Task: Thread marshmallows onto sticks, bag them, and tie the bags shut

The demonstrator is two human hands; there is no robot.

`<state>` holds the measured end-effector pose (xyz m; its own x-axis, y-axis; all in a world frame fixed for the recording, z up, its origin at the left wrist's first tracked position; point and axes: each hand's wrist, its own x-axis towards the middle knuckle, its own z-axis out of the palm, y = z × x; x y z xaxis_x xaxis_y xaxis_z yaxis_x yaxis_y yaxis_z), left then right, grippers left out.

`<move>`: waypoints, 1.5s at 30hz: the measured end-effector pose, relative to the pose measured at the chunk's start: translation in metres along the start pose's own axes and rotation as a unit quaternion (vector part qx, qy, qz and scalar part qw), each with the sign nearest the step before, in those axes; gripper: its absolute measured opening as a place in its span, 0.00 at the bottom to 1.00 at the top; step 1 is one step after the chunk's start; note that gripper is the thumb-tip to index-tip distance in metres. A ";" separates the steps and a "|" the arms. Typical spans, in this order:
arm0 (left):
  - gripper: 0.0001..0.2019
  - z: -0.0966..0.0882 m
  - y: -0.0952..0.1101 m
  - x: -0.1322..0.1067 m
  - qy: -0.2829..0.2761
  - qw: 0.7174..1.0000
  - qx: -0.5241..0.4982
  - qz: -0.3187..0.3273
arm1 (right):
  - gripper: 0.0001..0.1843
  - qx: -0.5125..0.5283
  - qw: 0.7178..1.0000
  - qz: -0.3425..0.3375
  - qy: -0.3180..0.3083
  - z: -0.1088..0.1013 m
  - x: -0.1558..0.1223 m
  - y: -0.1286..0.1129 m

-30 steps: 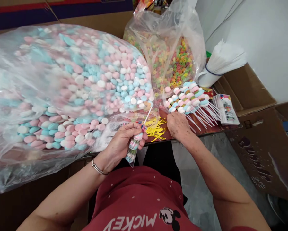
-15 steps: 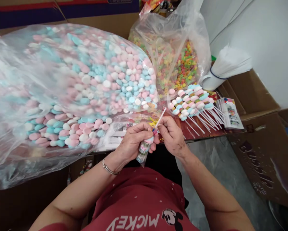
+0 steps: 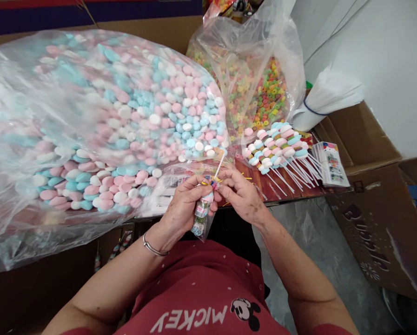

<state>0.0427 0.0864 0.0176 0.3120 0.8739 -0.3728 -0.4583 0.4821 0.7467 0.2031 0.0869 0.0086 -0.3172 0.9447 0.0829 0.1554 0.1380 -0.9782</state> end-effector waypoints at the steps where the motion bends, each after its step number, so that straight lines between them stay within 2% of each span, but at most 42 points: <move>1: 0.11 0.000 0.000 0.001 0.004 1.000 -0.001 0.006 | 0.04 -0.046 0.999 -0.003 0.008 -0.001 -0.002 -0.001; 4: 0.10 -0.001 0.000 0.003 -0.003 1.000 0.000 0.008 | 0.08 -0.164 0.985 -0.038 0.028 -0.004 -0.006 -0.003; 8: 0.10 0.000 -0.001 0.004 -0.009 1.000 0.002 -0.001 | 0.09 -0.226 0.966 -0.110 0.056 -0.002 -0.009 0.000; 10: 0.10 0.001 -0.002 0.004 -0.004 1.000 0.005 -0.004 | 0.10 -0.291 0.943 -0.150 0.063 0.000 -0.010 0.000; 12: 0.09 0.002 -0.002 0.005 0.007 1.000 0.013 -0.006 | 0.12 -0.402 0.891 -0.198 0.069 0.002 -0.011 -0.003; 15: 0.10 0.000 0.000 0.008 0.027 0.999 0.035 -0.022 | 0.15 -0.530 0.793 -0.294 0.058 -0.001 -0.009 -0.007; 17: 0.11 -0.004 0.002 0.011 0.013 0.997 0.059 -0.050 | 0.14 -0.529 0.766 -0.364 0.025 -0.007 -0.004 -0.009; 19: 0.11 -0.008 0.005 0.012 -0.032 0.992 0.086 -0.088 | 0.13 -0.488 0.774 -0.402 -0.019 -0.013 0.003 -0.011; 22: 0.10 -0.014 0.009 0.013 -0.099 0.978 0.117 -0.140 | 0.15 -0.454 0.792 -0.400 -0.085 -0.018 0.009 -0.014; 24: 0.08 -0.016 0.009 0.013 -0.102 0.976 0.108 -0.160 | 0.18 -0.467 0.784 -0.392 -0.117 -0.017 0.008 -0.017; 26: 0.06 -0.016 0.009 0.014 -0.072 0.980 0.081 -0.167 | 0.18 -0.488 0.773 -0.386 -0.121 -0.014 0.005 -0.020; 28: 0.05 -0.016 0.007 0.016 -0.041 0.984 0.052 -0.167 | 0.16 -0.511 0.766 -0.378 -0.096 -0.012 0.002 -0.021; 30: 0.05 -0.015 0.006 0.017 -0.040 0.986 0.038 -0.156 | 0.16 -0.530 0.757 -0.377 -0.065 -0.012 0.001 -0.019; 33: 0.06 -0.014 0.009 0.017 -0.095 0.980 0.061 -0.166 | 0.15 -0.530 0.749 -0.393 -0.063 -0.016 0.002 -0.017; 36: 0.09 -0.015 0.014 0.012 -0.186 0.955 0.117 -0.199 | 0.14 -0.493 0.752 -0.424 -0.109 -0.020 0.004 -0.020; 38: 0.08 -0.014 0.016 0.008 -0.224 0.940 0.150 -0.209 | 0.15 -0.478 0.749 -0.433 -0.153 -0.021 0.005 -0.025; 42: 0.05 -0.013 0.017 0.004 -0.233 0.924 0.201 -0.225 | 0.12 -0.475 0.738 -0.414 -0.240 -0.022 0.004 -0.034; 45: 0.04 -0.012 0.022 0.004 -0.219 0.916 0.246 -0.229 | 0.12 -0.484 0.736 -0.406 -0.242 -0.020 0.001 -0.039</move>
<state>0.0245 0.1011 0.0257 0.7309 0.4259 -0.5333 0.2021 0.6113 0.7652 0.2160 0.0884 0.0505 -0.9332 0.2492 0.2589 0.2503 0.9677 -0.0292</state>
